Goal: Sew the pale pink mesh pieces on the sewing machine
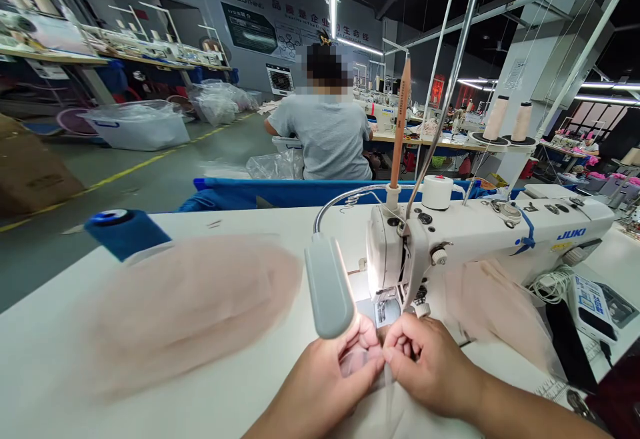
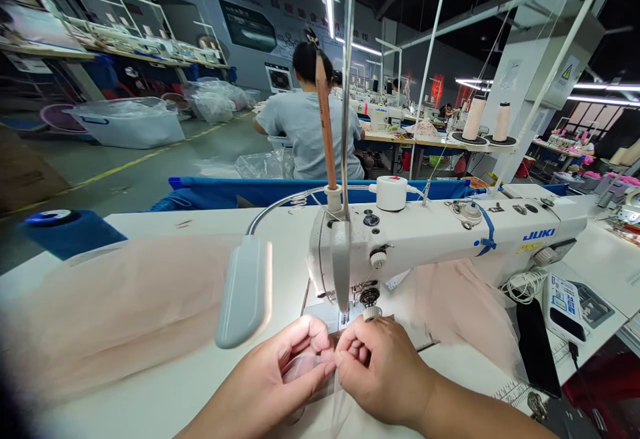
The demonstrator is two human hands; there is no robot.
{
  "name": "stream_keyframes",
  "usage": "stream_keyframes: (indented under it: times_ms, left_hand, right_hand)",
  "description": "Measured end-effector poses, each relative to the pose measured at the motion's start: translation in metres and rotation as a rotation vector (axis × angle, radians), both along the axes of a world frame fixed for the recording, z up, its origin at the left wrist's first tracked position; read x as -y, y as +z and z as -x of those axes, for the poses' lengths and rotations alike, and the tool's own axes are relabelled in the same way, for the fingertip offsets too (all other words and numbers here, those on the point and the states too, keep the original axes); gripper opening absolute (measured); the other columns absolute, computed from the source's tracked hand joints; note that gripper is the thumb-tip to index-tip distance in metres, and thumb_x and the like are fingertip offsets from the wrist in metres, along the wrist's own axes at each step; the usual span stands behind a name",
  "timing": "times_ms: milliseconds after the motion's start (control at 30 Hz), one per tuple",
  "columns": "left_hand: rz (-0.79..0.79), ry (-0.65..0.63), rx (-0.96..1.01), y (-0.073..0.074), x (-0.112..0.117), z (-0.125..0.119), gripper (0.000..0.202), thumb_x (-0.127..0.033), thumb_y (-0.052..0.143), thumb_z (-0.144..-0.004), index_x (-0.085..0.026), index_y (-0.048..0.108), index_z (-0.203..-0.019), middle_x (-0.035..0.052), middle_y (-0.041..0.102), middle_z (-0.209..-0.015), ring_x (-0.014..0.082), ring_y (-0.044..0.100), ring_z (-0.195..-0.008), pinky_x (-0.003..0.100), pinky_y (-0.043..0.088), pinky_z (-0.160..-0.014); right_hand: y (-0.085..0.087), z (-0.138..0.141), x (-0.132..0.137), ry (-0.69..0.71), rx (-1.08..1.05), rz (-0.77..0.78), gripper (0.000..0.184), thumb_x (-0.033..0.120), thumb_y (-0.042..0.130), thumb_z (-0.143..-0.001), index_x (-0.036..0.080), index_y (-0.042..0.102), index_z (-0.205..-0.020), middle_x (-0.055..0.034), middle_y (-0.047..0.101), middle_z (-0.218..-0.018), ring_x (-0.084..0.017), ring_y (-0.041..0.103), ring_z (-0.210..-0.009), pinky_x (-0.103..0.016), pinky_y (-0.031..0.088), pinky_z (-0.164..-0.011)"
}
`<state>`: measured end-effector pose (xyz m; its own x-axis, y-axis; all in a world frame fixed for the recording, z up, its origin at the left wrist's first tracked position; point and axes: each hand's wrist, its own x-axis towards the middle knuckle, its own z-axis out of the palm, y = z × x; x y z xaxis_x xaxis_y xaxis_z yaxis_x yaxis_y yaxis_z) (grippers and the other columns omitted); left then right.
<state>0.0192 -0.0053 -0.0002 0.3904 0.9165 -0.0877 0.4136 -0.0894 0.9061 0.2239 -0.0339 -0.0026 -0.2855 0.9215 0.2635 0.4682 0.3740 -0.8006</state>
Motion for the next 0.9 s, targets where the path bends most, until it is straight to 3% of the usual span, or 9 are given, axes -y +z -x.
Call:
stream_keyframes:
  times_ms: [133, 433, 700, 900]
  left_hand:
    - [0.007, 0.011, -0.030, 0.011, 0.003, 0.000, 0.030, -0.055, 0.064, -0.081, -0.026, 0.054, -0.082, -0.0092, 0.042, -0.061, 0.0146, 0.037, -0.056, 0.026, 0.031, -0.053]
    - [-0.132, 0.017, -0.038, 0.012, 0.005, 0.004, 0.027, -0.052, 0.069, -0.083, -0.026, 0.060, -0.081, -0.0091, 0.044, -0.056, 0.0143, 0.040, -0.052, 0.025, 0.036, -0.052]
    - [-0.263, -0.009, -0.030, -0.018, 0.000, 0.010, 0.028, -0.054, 0.064, -0.090, -0.027, 0.063, -0.084, -0.0067, 0.052, -0.057, 0.0159, 0.047, -0.051, 0.025, 0.043, -0.052]
    - [-0.321, -0.008, -0.038, -0.026, 0.001, 0.012, 0.027, -0.052, 0.062, -0.094, -0.027, 0.065, -0.085, -0.0065, 0.055, -0.059, 0.0152, 0.049, -0.050, 0.024, 0.047, -0.053]
  right_hand:
    - [0.003, 0.000, 0.001, -0.011, -0.009, 0.050, 0.005, 0.021, 0.069, -0.095, 0.024, 0.065, -0.095, 0.0052, 0.066, -0.076, -0.016, 0.062, -0.070, -0.029, 0.051, -0.076]
    - [0.006, 0.003, 0.001, -0.030, -0.034, 0.123, 0.010, 0.017, 0.071, -0.091, 0.024, 0.064, -0.090, 0.0041, 0.067, -0.079, -0.016, 0.061, -0.072, -0.028, 0.051, -0.076]
    - [0.005, 0.001, 0.002, -0.055, -0.111, 0.210, 0.010, 0.020, 0.071, -0.090, 0.023, 0.065, -0.098, 0.0030, 0.064, -0.080, -0.017, 0.061, -0.074, -0.027, 0.050, -0.069]
    - [0.005, 0.001, 0.004, -0.029, -0.069, 0.104, 0.008, 0.018, 0.069, -0.092, 0.024, 0.063, -0.093, 0.0038, 0.064, -0.079, -0.017, 0.062, -0.075, -0.026, 0.050, -0.072]
